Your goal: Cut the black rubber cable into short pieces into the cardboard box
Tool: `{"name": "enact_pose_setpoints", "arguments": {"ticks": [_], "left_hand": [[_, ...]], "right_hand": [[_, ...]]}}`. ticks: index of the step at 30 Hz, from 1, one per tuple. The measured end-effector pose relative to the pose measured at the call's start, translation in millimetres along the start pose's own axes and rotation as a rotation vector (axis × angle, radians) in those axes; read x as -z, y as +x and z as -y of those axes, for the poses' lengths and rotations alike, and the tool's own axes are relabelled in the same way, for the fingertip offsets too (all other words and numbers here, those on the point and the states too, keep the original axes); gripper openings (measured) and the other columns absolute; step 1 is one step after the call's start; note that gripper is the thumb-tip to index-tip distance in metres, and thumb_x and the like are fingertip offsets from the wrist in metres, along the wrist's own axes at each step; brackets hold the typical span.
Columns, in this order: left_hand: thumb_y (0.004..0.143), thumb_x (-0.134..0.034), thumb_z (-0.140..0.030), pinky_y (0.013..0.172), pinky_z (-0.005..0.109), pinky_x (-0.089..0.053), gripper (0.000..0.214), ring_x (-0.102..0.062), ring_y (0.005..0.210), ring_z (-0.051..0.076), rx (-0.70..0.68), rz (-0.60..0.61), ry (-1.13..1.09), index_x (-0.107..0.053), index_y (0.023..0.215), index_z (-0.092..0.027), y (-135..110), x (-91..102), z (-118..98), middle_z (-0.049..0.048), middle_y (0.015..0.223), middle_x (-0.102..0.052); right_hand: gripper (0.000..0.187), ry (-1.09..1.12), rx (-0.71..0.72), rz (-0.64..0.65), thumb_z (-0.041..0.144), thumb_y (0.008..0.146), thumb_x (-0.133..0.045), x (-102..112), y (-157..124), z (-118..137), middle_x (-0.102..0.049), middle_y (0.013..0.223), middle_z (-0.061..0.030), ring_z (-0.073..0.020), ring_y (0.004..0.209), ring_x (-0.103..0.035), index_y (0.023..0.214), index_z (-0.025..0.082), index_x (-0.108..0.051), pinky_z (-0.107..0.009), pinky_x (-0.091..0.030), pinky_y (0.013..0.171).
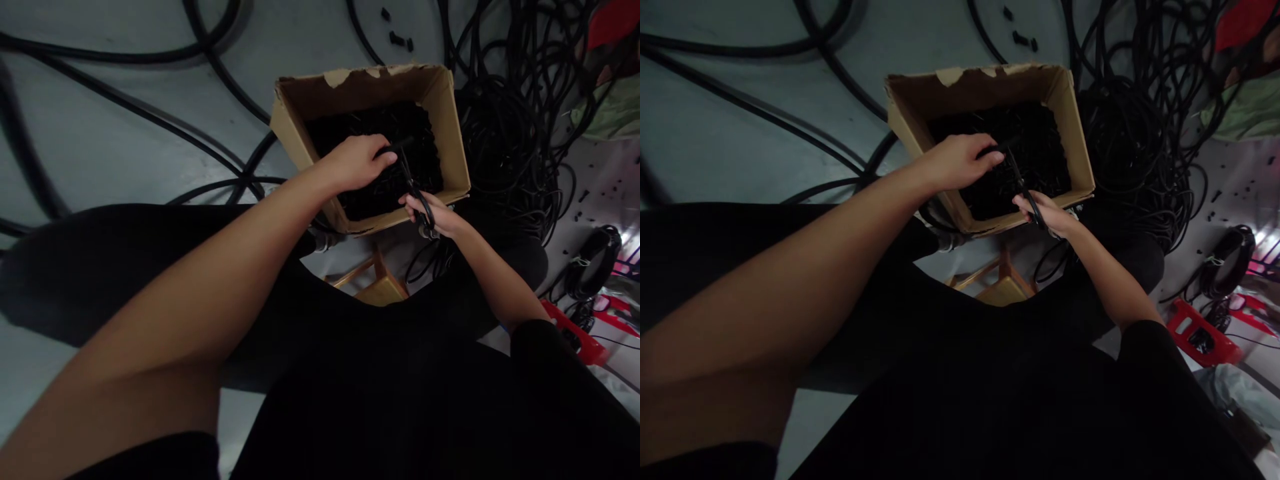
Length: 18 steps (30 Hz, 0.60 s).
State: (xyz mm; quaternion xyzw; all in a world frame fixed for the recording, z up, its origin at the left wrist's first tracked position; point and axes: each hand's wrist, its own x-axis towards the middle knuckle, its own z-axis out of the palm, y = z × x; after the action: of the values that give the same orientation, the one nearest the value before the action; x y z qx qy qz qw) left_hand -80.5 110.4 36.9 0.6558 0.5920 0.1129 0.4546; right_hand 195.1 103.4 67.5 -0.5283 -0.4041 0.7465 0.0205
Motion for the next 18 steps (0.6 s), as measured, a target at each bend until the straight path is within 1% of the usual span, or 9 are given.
{"name": "enact_pose_setpoints", "arguments": {"ticks": [4, 7, 9, 14, 18], "left_hand": [[0.130, -0.056, -0.053, 0.125, 0.044, -0.064, 0.056, -0.086, 0.141, 0.037, -0.047, 0.090, 0.084, -0.088, 0.164, -0.021, 0.8, -2.5, 1.4, 0.0158, 0.148, -0.091], [0.130, -0.055, -0.053, 0.123, 0.043, -0.064, 0.057, -0.088, 0.136, 0.036, -0.068, 0.121, 0.107, -0.089, 0.161, -0.020, 1.0, -7.2, 5.8, 0.0161, 0.146, -0.092], [0.130, -0.055, -0.053, 0.122, 0.042, -0.064, 0.056, -0.088, 0.134, 0.036, -0.079, 0.134, 0.113, -0.090, 0.159, -0.020, 0.7, -9.9, 8.2, 0.0162, 0.144, -0.092], [0.129, -0.055, -0.049, 0.115, 0.040, -0.063, 0.052, -0.088, 0.125, 0.034, -0.122, 0.189, 0.107, -0.090, 0.155, -0.021, -0.9, -12.6, 9.1, 0.0145, 0.134, -0.093], [0.127, -0.056, -0.049, 0.108, 0.039, -0.063, 0.051, -0.086, 0.112, 0.032, -0.157, 0.224, 0.056, -0.091, 0.150, -0.021, -2.0, -13.7, 5.9, 0.0125, 0.118, -0.092]], "right_hand": [[0.053, -0.035, -0.035, -0.002, 0.060, 0.110, -0.106, -2.1, 0.4, 1.7, -0.059, 0.081, 0.0059, -0.0110, 0.073, -0.056, 0.099, 0.022, -0.071, -0.023, -0.052, 0.069], [0.057, -0.071, -0.061, -0.011, 0.066, 0.109, -0.105, -4.3, 0.3, 3.5, -0.058, 0.075, 0.0067, -0.0108, 0.067, -0.053, 0.099, 0.021, -0.073, -0.023, -0.048, 0.063], [0.061, -0.106, -0.061, -0.026, 0.070, 0.107, -0.106, -5.2, 0.0, 3.4, -0.058, 0.072, 0.0065, -0.0107, 0.064, -0.053, 0.096, 0.021, -0.072, -0.022, -0.046, 0.060], [0.070, -0.227, -0.066, -0.045, 0.077, 0.103, -0.108, -1.6, 2.8, -1.5, -0.066, 0.070, 0.0021, -0.0125, 0.061, -0.062, 0.086, 0.022, -0.068, -0.024, -0.050, 0.059], [0.070, -0.323, -0.030, 0.001, 0.081, 0.104, -0.105, 6.3, 10.0, -6.7, -0.072, 0.076, -0.0009, -0.0164, 0.070, -0.070, 0.088, 0.022, -0.069, -0.027, -0.055, 0.067]]}}
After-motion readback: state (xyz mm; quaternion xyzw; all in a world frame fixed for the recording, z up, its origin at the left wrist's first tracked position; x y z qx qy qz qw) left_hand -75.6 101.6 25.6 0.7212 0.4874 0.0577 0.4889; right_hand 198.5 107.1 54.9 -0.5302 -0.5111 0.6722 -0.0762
